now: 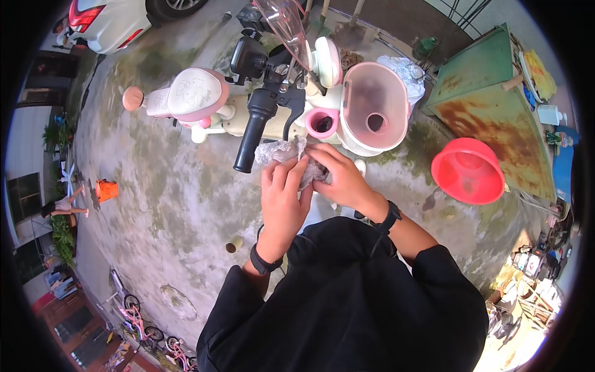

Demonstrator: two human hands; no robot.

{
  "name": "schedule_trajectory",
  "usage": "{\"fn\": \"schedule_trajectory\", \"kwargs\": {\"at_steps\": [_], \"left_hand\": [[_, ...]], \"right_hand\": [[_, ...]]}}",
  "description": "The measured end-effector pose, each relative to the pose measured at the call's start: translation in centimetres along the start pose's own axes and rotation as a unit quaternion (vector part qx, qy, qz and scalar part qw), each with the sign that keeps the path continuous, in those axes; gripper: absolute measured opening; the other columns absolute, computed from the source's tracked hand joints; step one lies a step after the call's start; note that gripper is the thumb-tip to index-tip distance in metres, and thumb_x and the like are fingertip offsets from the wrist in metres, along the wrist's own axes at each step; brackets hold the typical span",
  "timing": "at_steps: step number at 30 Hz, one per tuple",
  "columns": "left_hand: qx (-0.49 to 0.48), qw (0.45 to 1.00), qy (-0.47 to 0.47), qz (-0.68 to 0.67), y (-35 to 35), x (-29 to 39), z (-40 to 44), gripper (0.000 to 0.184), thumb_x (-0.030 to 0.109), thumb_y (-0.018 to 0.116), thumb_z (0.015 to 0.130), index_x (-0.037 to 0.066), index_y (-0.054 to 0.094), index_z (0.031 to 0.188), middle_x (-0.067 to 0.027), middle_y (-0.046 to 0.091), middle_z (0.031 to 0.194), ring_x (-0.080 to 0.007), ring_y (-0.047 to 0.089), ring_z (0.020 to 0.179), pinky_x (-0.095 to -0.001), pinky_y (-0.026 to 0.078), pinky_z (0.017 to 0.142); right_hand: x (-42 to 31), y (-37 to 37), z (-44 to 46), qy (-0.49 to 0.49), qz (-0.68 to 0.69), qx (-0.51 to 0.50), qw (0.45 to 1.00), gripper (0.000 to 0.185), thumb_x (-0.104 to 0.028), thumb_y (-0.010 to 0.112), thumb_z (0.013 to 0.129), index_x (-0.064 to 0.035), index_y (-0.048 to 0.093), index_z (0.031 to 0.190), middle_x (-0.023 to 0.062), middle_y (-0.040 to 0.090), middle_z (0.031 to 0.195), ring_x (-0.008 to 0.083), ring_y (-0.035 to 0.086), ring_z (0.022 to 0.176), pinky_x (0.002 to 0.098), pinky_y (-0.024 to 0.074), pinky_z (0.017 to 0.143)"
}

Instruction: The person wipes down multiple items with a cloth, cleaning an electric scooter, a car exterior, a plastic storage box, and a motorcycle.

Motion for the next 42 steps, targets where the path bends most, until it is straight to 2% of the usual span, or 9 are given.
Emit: {"fn": "schedule_trajectory", "kwargs": {"at_steps": [3,10,12,18,20,23,29,33,42], "left_hand": [[-0.023,0.999,-0.005,-0.044,-0.7,-0.3,-0.7,0.060,0.000,0.078,0.071,0.008,0.062,0.129,-0.0111,0.060,0.123,-0.0401,0.053,0.112,-0.0476,0.046,0.098],[0.008,0.996,-0.043,-0.081,-0.2,-0.9,0.1,0.061,-0.001,0.075,0.074,0.006,0.058,0.132,-0.0175,0.053,0.135,-0.0400,0.049,0.120,-0.0464,0.043,0.101],[0.006,0.995,-0.042,-0.089,-0.1,-1.4,0.9,0.058,-0.002,0.072,0.079,0.004,0.055,0.134,-0.0187,0.051,0.138,-0.0399,0.048,0.122,-0.0459,0.042,0.103],[0.030,0.992,-0.047,-0.116,1.2,-2.5,5.4,0.047,0.002,0.066,0.087,0.002,0.055,0.133,-0.0201,0.050,0.139,-0.0421,0.047,0.124,-0.0465,0.042,0.104],[0.023,0.994,-0.039,-0.100,1.0,-2.7,6.1,0.041,0.005,0.066,0.088,0.002,0.057,0.128,-0.0192,0.055,0.131,-0.0400,0.051,0.117,-0.0455,0.044,0.099],[0.016,0.994,-0.038,-0.097,0.6,-2.6,6.1,0.038,0.007,0.069,0.087,0.002,0.059,0.123,-0.0173,0.059,0.119,-0.0377,0.054,0.106,-0.0445,0.046,0.092],[-0.004,0.997,-0.050,-0.061,-0.4,-2.4,3.5,0.037,0.009,0.075,0.083,0.003,0.062,0.117,-0.0161,0.059,0.111,-0.0366,0.055,0.098,-0.0436,0.047,0.085],[-0.013,0.993,-0.067,-0.097,-1.9,-1.7,0.7,0.033,0.008,0.075,0.084,0.002,0.061,0.114,-0.0160,0.058,0.104,-0.0369,0.057,0.097,-0.0432,0.048,0.083],[-0.006,0.997,-0.035,-0.068,-0.5,-1.2,2.1,0.030,0.005,0.068,0.090,0.001,0.058,0.118,-0.0187,0.057,0.112,-0.0391,0.054,0.104,-0.0470,0.044,0.090]], "right_hand": [[-0.3,0.2,-1.0,0.021,0.018,-0.018,0.999,0.059,-0.008,0.075,0.072,-0.0039,0.060,0.129,0.0133,0.059,0.129,0.0346,0.061,0.115,0.0406,0.0521,0.095],[-1.1,0.8,0.3,-0.028,0.004,0.076,0.997,0.062,0.003,0.074,0.068,-0.0052,0.059,0.128,0.0123,0.057,0.133,0.0367,0.057,0.121,0.0422,0.0497,0.098],[-0.8,0.7,1.3,-0.044,-0.020,0.096,0.994,0.063,0.004,0.074,0.067,-0.0054,0.058,0.127,0.0121,0.057,0.133,0.0367,0.056,0.121,0.0425,0.0496,0.098],[-0.6,-0.7,4.6,-0.050,-0.105,0.156,0.981,0.062,0.000,0.076,0.069,-0.0074,0.060,0.129,0.0128,0.056,0.121,0.0357,0.059,0.108,0.0432,0.0514,0.089],[-0.3,-0.6,4.7,-0.035,-0.116,0.168,0.978,0.061,-0.001,0.076,0.070,-0.0082,0.060,0.129,0.0127,0.056,0.121,0.0350,0.059,0.108,0.0431,0.0515,0.088],[-0.4,-0.7,4.6,-0.010,-0.090,0.139,0.986,0.054,-0.001,0.075,0.072,-0.0070,0.064,0.124,0.0110,0.057,0.120,0.0333,0.060,0.107,0.0414,0.0517,0.089],[0.2,0.1,3.6,0.036,0.002,0.022,0.999,0.047,-0.001,0.073,0.072,-0.0048,0.066,0.118,0.0105,0.059,0.114,0.0312,0.061,0.106,0.0386,0.0510,0.089],[-1.4,0.7,2.0,0.013,0.031,-0.045,0.998,0.042,-0.004,0.074,0.070,-0.0048,0.067,0.112,0.0095,0.059,0.111,0.0292,0.061,0.104,0.0383,0.0503,0.090],[0.1,0.5,2.2,0.038,0.016,-0.009,0.999,0.045,-0.008,0.074,0.073,-0.0067,0.066,0.117,0.0101,0.060,0.115,0.0313,0.063,0.105,0.0410,0.0512,0.087]]}}
Point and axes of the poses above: each hand's wrist, its own z-axis towards the middle knuckle, its own y-axis out of the palm, x = y × z, the point moved 7 cm from there along z, towards the middle knuckle
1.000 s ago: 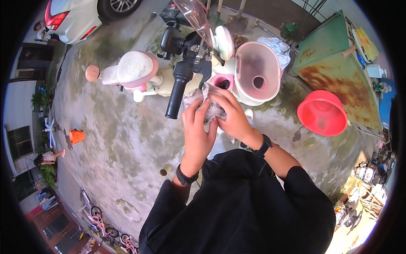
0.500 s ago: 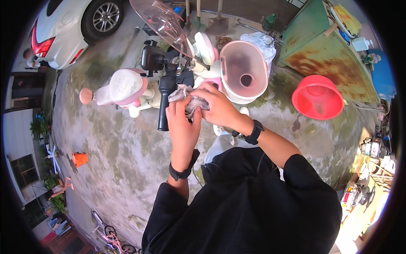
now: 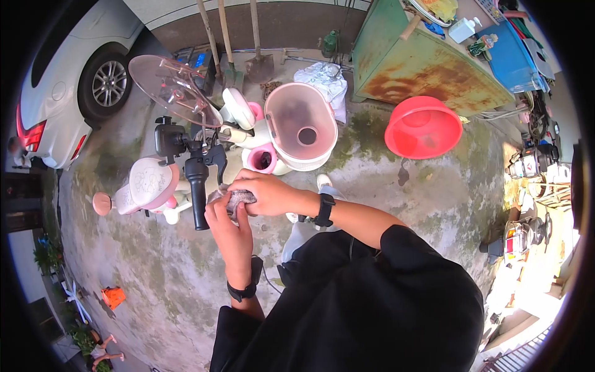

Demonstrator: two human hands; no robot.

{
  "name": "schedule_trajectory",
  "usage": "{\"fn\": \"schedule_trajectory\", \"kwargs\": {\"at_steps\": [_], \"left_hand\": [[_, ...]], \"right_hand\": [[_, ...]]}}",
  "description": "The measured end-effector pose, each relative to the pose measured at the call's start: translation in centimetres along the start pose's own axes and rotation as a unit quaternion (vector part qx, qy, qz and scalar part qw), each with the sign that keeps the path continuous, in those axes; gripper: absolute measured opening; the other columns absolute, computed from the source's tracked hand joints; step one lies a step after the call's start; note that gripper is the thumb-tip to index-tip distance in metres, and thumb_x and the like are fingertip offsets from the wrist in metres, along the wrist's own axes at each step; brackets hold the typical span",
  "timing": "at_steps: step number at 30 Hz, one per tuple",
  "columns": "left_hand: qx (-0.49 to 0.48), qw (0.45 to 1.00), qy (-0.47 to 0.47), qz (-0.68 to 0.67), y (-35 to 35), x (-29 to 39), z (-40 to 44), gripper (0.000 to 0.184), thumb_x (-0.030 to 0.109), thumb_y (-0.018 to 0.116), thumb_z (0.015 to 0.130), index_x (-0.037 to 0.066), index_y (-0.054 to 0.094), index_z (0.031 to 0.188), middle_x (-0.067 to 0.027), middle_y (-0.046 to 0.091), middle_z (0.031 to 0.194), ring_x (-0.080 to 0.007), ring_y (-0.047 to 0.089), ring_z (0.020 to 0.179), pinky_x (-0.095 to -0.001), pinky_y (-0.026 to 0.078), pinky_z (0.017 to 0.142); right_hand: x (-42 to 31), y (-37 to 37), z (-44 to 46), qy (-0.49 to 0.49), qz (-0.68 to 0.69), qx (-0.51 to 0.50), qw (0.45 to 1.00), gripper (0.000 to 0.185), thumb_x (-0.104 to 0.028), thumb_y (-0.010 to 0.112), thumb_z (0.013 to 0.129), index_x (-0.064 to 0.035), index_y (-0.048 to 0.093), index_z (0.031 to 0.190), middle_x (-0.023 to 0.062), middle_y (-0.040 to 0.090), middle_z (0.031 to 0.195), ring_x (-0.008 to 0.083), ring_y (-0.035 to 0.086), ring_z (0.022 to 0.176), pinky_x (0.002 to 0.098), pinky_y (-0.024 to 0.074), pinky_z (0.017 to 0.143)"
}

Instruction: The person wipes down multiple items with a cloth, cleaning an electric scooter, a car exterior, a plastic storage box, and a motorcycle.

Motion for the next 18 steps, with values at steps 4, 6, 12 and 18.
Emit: {"fn": "schedule_trajectory", "kwargs": {"at_steps": [4,6,12,18], "left_hand": [[-0.012,0.997,0.033,0.067,0.5,1.2,1.6,0.032,0.005,0.066,0.091,0.002,0.059,0.122,-0.0177,0.057,0.113,-0.0383,0.053,0.102,-0.0471,0.043,0.090],[-0.024,0.996,0.026,0.077,0.6,1.3,2.0,0.033,0.006,0.065,0.091,0.002,0.059,0.124,-0.0176,0.057,0.113,-0.0380,0.053,0.100,-0.0469,0.044,0.089],[-0.054,0.997,-0.029,-0.052,1.6,5.8,0.0,0.028,0.006,0.066,0.094,0.003,0.063,0.121,-0.0139,0.058,0.112,-0.0286,0.060,0.097,-0.0365,0.051,0.078],[-0.098,0.984,-0.006,-0.151,12.2,15.7,-2.2,0.027,0.007,0.062,0.098,0.001,0.063,0.124,-0.0064,0.057,0.113,-0.0141,0.058,0.102,-0.0274,0.051,0.080]], "right_hand": [[0.1,-0.7,0.6,0.016,-0.038,0.035,0.999,0.048,-0.010,0.074,0.074,-0.0078,0.065,0.121,0.0095,0.061,0.119,0.0322,0.064,0.106,0.0421,0.0527,0.088],[0.2,-0.8,0.4,-0.003,-0.054,0.057,0.997,0.047,-0.014,0.074,0.075,-0.0086,0.066,0.121,0.0101,0.062,0.119,0.0324,0.065,0.103,0.0419,0.0536,0.087],[-0.7,-5.1,-3.8,-0.053,-0.002,-0.003,0.999,0.049,-0.017,0.075,0.076,-0.0082,0.065,0.123,0.0112,0.061,0.116,0.0318,0.064,0.106,0.0419,0.0526,0.088],[1.8,-18.0,-13.9,-0.056,-0.033,0.028,0.997,0.056,-0.013,0.073,0.077,-0.0050,0.060,0.131,0.0131,0.058,0.127,0.0321,0.057,0.119,0.0405,0.0474,0.100]]}}
Point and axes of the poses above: each hand's wrist, its own z-axis towards the middle knuckle, its own y-axis out of the palm, x = y × z, the point moved 7 cm from there along z, towards the middle knuckle
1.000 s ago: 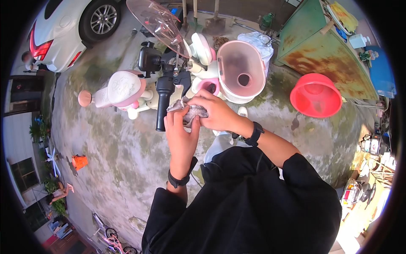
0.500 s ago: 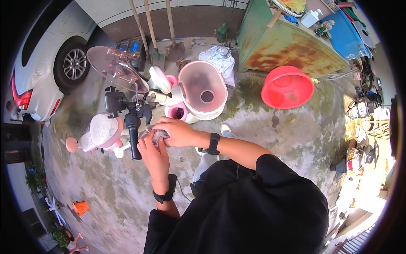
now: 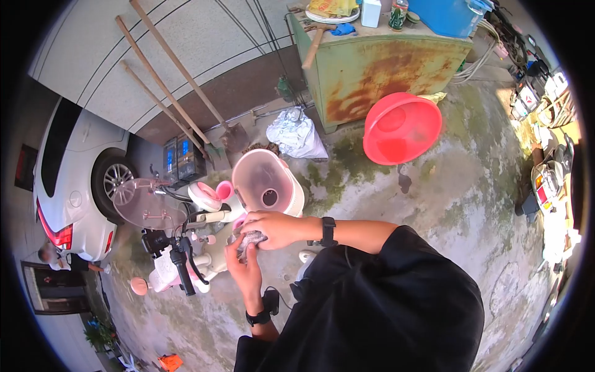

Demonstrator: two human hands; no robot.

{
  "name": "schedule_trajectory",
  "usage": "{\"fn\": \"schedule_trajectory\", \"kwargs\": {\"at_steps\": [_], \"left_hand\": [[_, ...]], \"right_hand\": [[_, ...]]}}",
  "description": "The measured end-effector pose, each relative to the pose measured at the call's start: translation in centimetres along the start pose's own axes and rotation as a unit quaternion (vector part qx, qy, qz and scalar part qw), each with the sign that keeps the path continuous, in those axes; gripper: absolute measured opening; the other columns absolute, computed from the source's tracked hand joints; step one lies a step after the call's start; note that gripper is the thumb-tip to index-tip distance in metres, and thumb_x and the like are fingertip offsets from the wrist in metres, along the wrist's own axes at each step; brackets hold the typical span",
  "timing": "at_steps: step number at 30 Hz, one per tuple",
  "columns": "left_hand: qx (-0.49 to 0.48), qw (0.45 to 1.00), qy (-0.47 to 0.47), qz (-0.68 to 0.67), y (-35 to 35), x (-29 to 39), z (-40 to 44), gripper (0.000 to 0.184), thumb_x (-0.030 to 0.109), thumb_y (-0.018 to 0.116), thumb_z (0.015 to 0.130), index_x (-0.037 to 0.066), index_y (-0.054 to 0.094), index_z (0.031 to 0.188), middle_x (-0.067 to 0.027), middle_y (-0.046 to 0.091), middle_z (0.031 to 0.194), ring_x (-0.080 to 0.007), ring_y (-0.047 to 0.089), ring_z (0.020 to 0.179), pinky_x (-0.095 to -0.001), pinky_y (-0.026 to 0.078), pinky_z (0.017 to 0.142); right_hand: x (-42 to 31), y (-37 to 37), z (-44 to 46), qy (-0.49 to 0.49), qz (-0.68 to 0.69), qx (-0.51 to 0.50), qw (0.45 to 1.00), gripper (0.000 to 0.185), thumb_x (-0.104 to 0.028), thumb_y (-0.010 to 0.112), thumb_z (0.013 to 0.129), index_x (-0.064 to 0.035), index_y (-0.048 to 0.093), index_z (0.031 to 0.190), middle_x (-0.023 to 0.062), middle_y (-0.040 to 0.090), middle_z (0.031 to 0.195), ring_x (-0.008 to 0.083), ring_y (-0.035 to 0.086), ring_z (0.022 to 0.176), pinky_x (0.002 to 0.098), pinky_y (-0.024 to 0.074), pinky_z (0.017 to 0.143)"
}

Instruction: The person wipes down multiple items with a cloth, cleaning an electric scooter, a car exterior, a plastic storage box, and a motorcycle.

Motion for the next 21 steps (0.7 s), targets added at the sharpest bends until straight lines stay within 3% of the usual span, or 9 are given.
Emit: {"fn": "schedule_trajectory", "kwargs": {"at_steps": [4,6,7,8,9,13,16,20,21], "left_hand": [[-0.063,0.989,0.034,-0.132,12.4,5.8,1.2,0.026,0.006,0.067,0.094,-0.002,0.064,0.118,-0.0070,0.063,0.111,-0.0153,0.061,0.098,-0.0280,0.051,0.084],[-0.107,0.963,0.005,-0.246,19.8,7.3,1.0,0.024,0.005,0.068,0.094,-0.001,0.065,0.117,-0.0071,0.063,0.110,-0.0158,0.061,0.100,-0.0291,0.050,0.086],[-0.157,0.949,0.014,-0.273,23.5,8.2,1.1,0.019,0.003,0.063,0.097,-0.001,0.064,0.116,-0.0077,0.063,0.117,-0.0162,0.059,0.107,-0.0312,0.049,0.094],[-0.184,0.947,0.049,-0.260,26.7,9.8,1.0,0.019,0.003,0.062,0.098,-0.001,0.063,0.116,-0.0080,0.064,0.117,-0.0162,0.060,0.107,-0.0309,0.049,0.094],[-0.223,0.932,0.020,-0.285,30.0,11.6,1.0,0.019,0.003,0.065,0.096,-0.001,0.064,0.115,-0.0078,0.064,0.114,-0.0159,0.059,0.107,-0.0305,0.049,0.094],[-0.367,0.882,0.006,-0.295,42.2,19.1,0.9,0.022,0.002,0.068,0.094,-0.001,0.065,0.115,-0.0076,0.064,0.113,-0.0163,0.060,0.106,-0.0297,0.048,0.093],[-0.425,0.863,0.112,-0.248,50.4,25.5,1.4,0.024,0.002,0.070,0.093,-0.001,0.066,0.117,-0.0091,0.061,0.120,-0.0166,0.061,0.107,-0.0295,0.052,0.090],[-0.446,0.854,0.167,-0.208,61.4,32.6,1.7,0.036,0.003,0.072,0.091,0.001,0.062,0.125,-0.0111,0.056,0.129,-0.0202,0.062,0.114,-0.0309,0.059,0.083],[-0.486,0.841,0.134,-0.197,64.9,33.4,1.6,0.046,0.008,0.073,0.091,0.001,0.057,0.133,-0.0139,0.055,0.134,-0.0231,0.062,0.118,-0.0333,0.057,0.089]], "right_hand": [[2.0,-11.4,-10.0,-0.005,0.079,0.051,0.996,0.081,-0.015,0.081,0.076,-0.0052,0.045,0.148,0.0153,0.047,0.144,0.0306,0.047,0.136,0.0390,0.0398,0.112],[3.6,-16.1,-15.4,0.022,0.109,0.088,0.990,0.082,-0.015,0.084,0.075,-0.0046,0.047,0.148,0.0143,0.053,0.141,0.0260,0.052,0.131,0.0371,0.0428,0.108],[4.8,-18.2,-18.1,0.059,0.144,0.110,0.982,0.079,-0.017,0.085,0.075,-0.0044,0.049,0.144,0.0147,0.057,0.135,0.0262,0.056,0.124,0.0368,0.0457,0.104],[5.9,-20.1,-20.8,0.096,0.181,0.132,0.970,0.077,-0.020,0.085,0.074,-0.0041,0.052,0.141,0.0151,0.060,0.129,0.0263,0.060,0.118,0.0365,0.0486,0.099],[6.9,-22.1,-23.5,0.132,0.218,0.153,0.955,0.074,-0.023,0.085,0.073,-0.0039,0.054,0.138,0.0154,0.064,0.122,0.0265,0.064,0.111,0.0362,0.0514,0.095],[9.6,-30.6,-33.9,0.195,0.152,0.282,0.927,0.064,-0.021,0.086,0.070,-0.0023,0.060,0.125,0.0148,0.068,0.112,0.0250,0.068,0.100,0.0364,0.0535,0.086],[11.2,-36.7,-41.1,0.221,0.095,0.391,0.888,0.064,-0.021,0.087,0.069,-0.0025,0.061,0.124,0.0144,0.068,0.110,0.0247,0.068,0.099,0.0363,0.0535,0.086],[12.6,-45.3,-49.9,0.243,-0.035,0.501,0.830,0.057,-0.014,0.086,0.070,-0.0059,0.062,0.121,0.0135,0.067,0.106,0.0295,0.069,0.098,0.0384,0.0539,0.084],[12.8,-47.8,-51.7,0.235,-0.052,0.516,0.822,0.052,-0.012,0.084,0.072,-0.0081,0.063,0.120,0.0130,0.065,0.103,0.0327,0.068,0.097,0.0396,0.0541,0.083]]}}
Point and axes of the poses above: each hand's wrist, its own z-axis towards the middle knuckle, its own y-axis out of the palm, x = y × z, the point moved 7 cm from there along z, towards the middle knuckle
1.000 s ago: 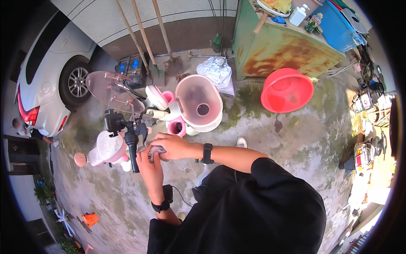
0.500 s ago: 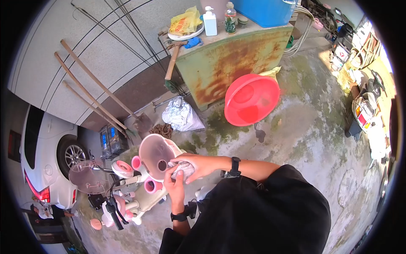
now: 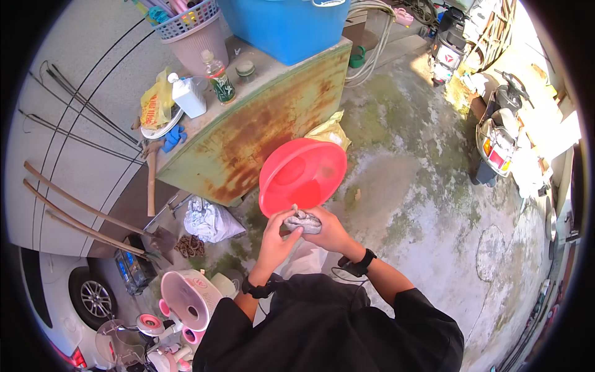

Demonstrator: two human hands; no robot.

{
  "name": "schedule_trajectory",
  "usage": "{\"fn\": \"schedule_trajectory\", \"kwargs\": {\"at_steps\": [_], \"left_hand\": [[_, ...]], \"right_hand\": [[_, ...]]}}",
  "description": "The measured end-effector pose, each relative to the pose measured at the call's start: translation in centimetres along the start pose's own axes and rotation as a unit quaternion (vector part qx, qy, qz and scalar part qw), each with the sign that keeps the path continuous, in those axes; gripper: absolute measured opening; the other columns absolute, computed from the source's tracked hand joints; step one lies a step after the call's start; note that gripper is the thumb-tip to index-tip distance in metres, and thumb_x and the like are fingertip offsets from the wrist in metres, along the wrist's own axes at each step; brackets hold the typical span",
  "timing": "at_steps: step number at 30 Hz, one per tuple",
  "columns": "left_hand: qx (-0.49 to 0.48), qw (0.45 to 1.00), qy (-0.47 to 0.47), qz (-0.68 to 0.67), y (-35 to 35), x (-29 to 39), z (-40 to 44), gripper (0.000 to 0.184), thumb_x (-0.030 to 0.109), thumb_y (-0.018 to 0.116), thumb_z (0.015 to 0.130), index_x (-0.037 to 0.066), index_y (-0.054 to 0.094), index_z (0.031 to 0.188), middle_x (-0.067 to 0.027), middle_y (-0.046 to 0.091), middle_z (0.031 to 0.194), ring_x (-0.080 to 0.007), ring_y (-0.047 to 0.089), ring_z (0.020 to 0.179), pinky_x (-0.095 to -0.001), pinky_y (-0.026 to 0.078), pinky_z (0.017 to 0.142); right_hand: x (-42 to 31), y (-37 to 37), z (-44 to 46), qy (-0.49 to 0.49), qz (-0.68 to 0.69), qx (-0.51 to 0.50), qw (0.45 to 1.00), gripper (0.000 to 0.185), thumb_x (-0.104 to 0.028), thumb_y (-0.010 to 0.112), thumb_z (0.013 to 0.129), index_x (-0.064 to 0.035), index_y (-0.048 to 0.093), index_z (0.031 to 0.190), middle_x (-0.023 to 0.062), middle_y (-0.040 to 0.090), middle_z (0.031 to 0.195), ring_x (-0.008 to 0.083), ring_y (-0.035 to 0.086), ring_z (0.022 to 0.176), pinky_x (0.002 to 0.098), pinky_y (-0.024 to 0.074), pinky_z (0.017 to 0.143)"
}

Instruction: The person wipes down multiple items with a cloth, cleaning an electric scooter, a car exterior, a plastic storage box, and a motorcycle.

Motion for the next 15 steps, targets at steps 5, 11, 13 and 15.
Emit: {"fn": "schedule_trajectory", "kwargs": {"at_steps": [5,11,13,15], "left_hand": [[-0.116,0.993,-0.009,0.001,9.1,-1.9,13.8,0.070,0.017,0.075,0.091,0.000,0.039,0.148,-0.0185,0.051,0.145,-0.0254,0.054,0.130,-0.0369,0.046,0.106],[-0.225,0.972,0.041,-0.046,19.1,3.4,27.9,0.072,0.009,0.078,0.088,0.000,0.041,0.148,-0.0138,0.052,0.142,-0.0204,0.053,0.129,-0.0341,0.048,0.102],[-0.191,0.980,0.051,-0.030,20.6,5.2,31.7,0.065,0.003,0.079,0.084,0.000,0.049,0.142,-0.0128,0.054,0.136,-0.0212,0.056,0.124,-0.0338,0.049,0.102],[-0.161,0.985,0.042,-0.050,21.7,5.9,35.5,0.064,0.000,0.079,0.082,0.001,0.051,0.140,-0.0123,0.055,0.133,-0.0219,0.058,0.121,-0.0344,0.049,0.101]], "right_hand": [[3.9,-11.6,7.5,-0.028,-0.168,0.058,0.984,0.063,-0.012,0.083,0.070,-0.0107,0.061,0.129,0.0121,0.064,0.112,0.0358,0.066,0.099,0.0414,0.0547,0.085],[4.4,-25.5,12.8,-0.034,-0.232,0.145,0.961,0.070,-0.011,0.082,0.069,-0.0083,0.058,0.134,0.0154,0.062,0.123,0.0368,0.062,0.112,0.0421,0.0527,0.094],[5.0,-28.8,15.2,-0.051,-0.222,0.152,0.962,0.075,-0.010,0.082,0.069,-0.0069,0.055,0.138,0.0183,0.057,0.132,0.0391,0.056,0.121,0.0444,0.0491,0.101],[5.3,-31.8,18.5,-0.072,-0.197,0.157,0.965,0.075,-0.008,0.081,0.069,-0.0069,0.054,0.140,0.0192,0.054,0.136,0.0413,0.052,0.127,0.0462,0.0457,0.106]]}}
Point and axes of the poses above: each hand's wrist, its own z-axis towards the middle knuckle, its own y-axis out of the palm, x = y × z, the point moved 7 cm from there along z, towards the middle knuckle
